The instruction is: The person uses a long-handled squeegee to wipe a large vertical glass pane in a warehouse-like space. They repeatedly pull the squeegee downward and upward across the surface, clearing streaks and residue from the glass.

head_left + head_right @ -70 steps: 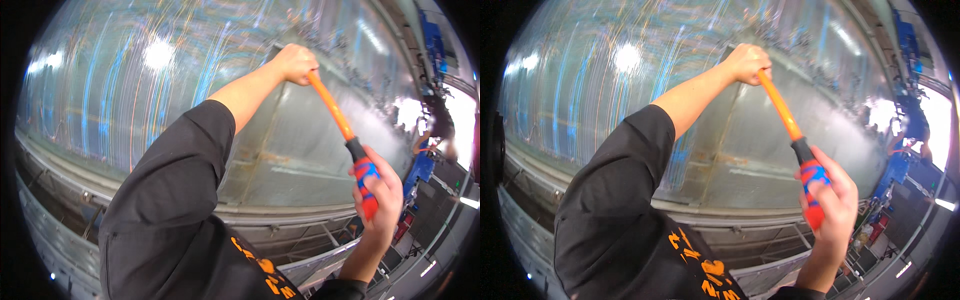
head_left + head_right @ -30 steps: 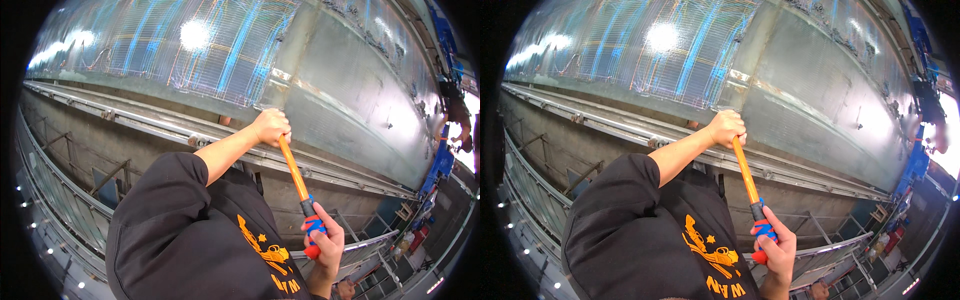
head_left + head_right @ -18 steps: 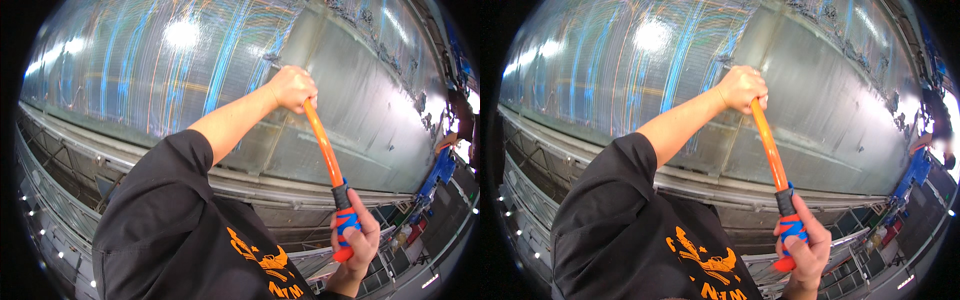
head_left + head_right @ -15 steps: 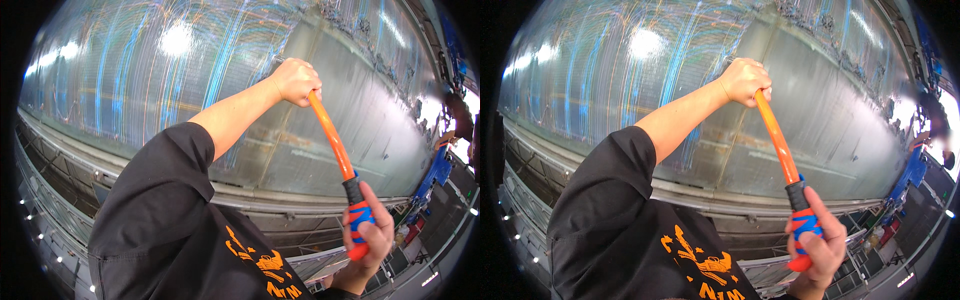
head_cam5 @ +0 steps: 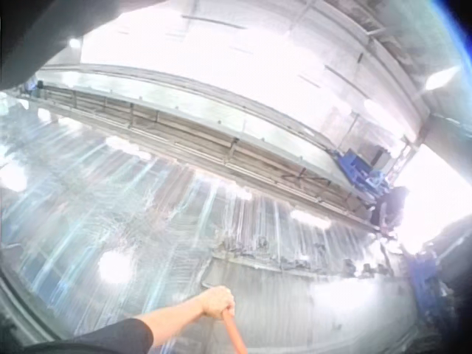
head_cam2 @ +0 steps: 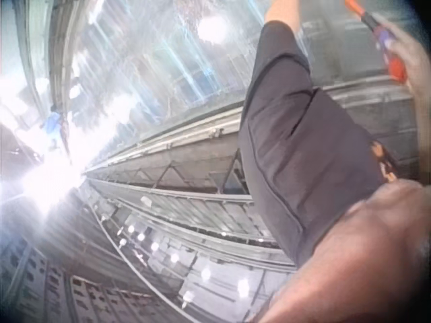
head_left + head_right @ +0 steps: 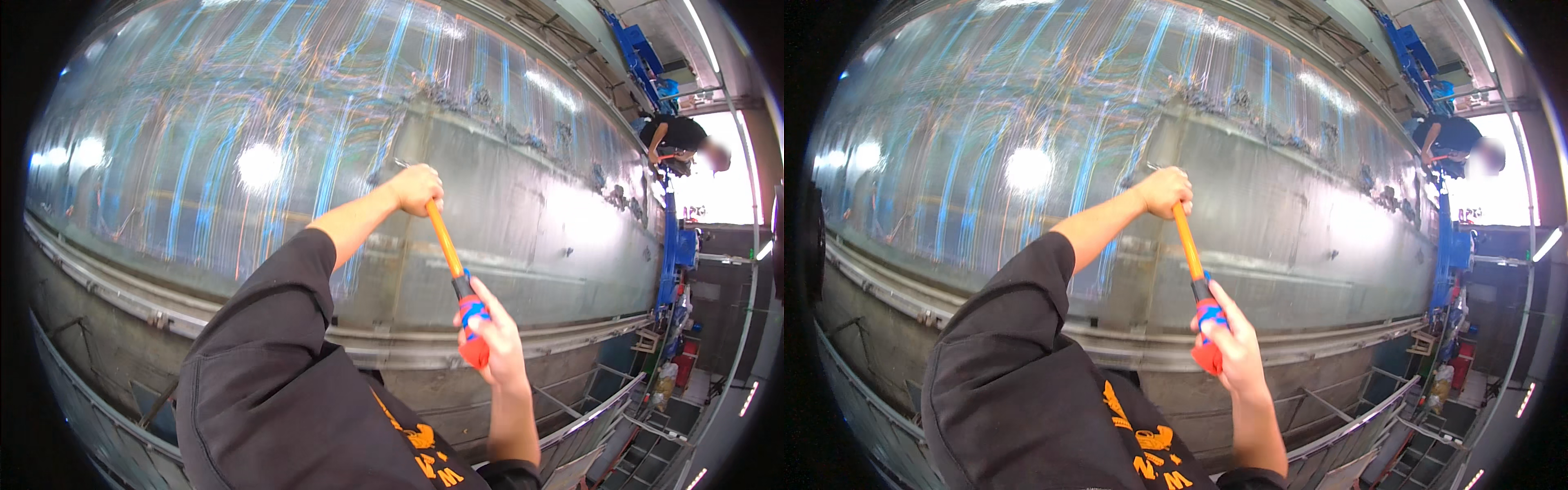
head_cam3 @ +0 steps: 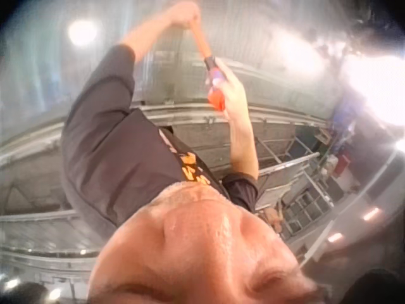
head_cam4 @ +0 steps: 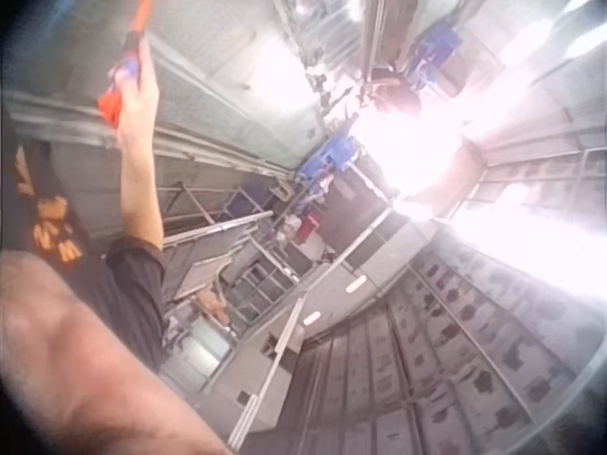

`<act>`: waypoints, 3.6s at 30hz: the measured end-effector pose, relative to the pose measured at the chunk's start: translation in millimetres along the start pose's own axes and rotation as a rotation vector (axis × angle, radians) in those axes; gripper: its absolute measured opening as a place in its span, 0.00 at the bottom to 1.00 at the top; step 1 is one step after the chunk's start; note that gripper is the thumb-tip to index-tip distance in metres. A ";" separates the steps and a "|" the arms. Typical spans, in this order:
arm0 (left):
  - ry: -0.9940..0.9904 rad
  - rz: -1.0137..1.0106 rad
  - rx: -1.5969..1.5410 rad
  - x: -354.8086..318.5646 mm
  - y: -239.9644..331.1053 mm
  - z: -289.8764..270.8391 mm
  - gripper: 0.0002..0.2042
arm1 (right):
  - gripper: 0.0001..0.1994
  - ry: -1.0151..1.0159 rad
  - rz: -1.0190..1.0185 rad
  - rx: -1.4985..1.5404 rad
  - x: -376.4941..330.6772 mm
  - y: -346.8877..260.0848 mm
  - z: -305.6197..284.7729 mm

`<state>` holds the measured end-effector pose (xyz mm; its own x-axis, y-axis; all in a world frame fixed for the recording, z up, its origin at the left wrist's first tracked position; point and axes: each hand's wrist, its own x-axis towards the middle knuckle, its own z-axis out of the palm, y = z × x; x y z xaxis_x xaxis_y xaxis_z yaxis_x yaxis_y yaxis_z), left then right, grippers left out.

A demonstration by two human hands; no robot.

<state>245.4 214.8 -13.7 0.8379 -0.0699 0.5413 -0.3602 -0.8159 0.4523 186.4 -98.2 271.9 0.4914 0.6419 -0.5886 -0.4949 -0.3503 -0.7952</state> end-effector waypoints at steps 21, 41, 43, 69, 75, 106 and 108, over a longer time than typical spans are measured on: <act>0.037 -0.190 -0.056 -210.2 325.5 31.9 0.16 | 0.25 0.191 -0.557 -1.039 -286.1 171.2 -10.6; 0.271 -0.270 -0.125 -162.7 229.3 15.2 0.15 | 0.15 -0.123 -0.447 -0.942 -154.0 54.9 8.1; 0.272 -0.276 -0.124 -154.9 206.9 11.0 0.15 | 0.15 -0.143 -0.425 -0.951 -135.4 44.3 8.6; 0.065 -0.240 -0.163 -130.2 199.9 17.5 0.14 | 0.16 0.039 -0.577 -0.898 -145.2 59.3 9.2; 0.047 -0.188 -0.125 -157.5 281.3 -0.5 0.26 | 0.17 -0.003 -0.625 -0.864 -209.7 104.7 -1.2; 0.540 -0.158 -0.100 -17.5 -77.0 -36.5 0.15 | 0.10 0.072 -0.540 -1.172 118.9 -123.9 88.5; 0.518 -0.135 -0.098 -1.9 -97.2 -36.7 0.15 | 0.10 0.205 -0.505 -1.167 132.2 -142.4 94.8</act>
<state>263.8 315.3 -32.7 0.5762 0.3442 0.7413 -0.3207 -0.7391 0.5924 253.9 101.2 321.2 0.5915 0.7980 -0.1159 0.6427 -0.5533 -0.5298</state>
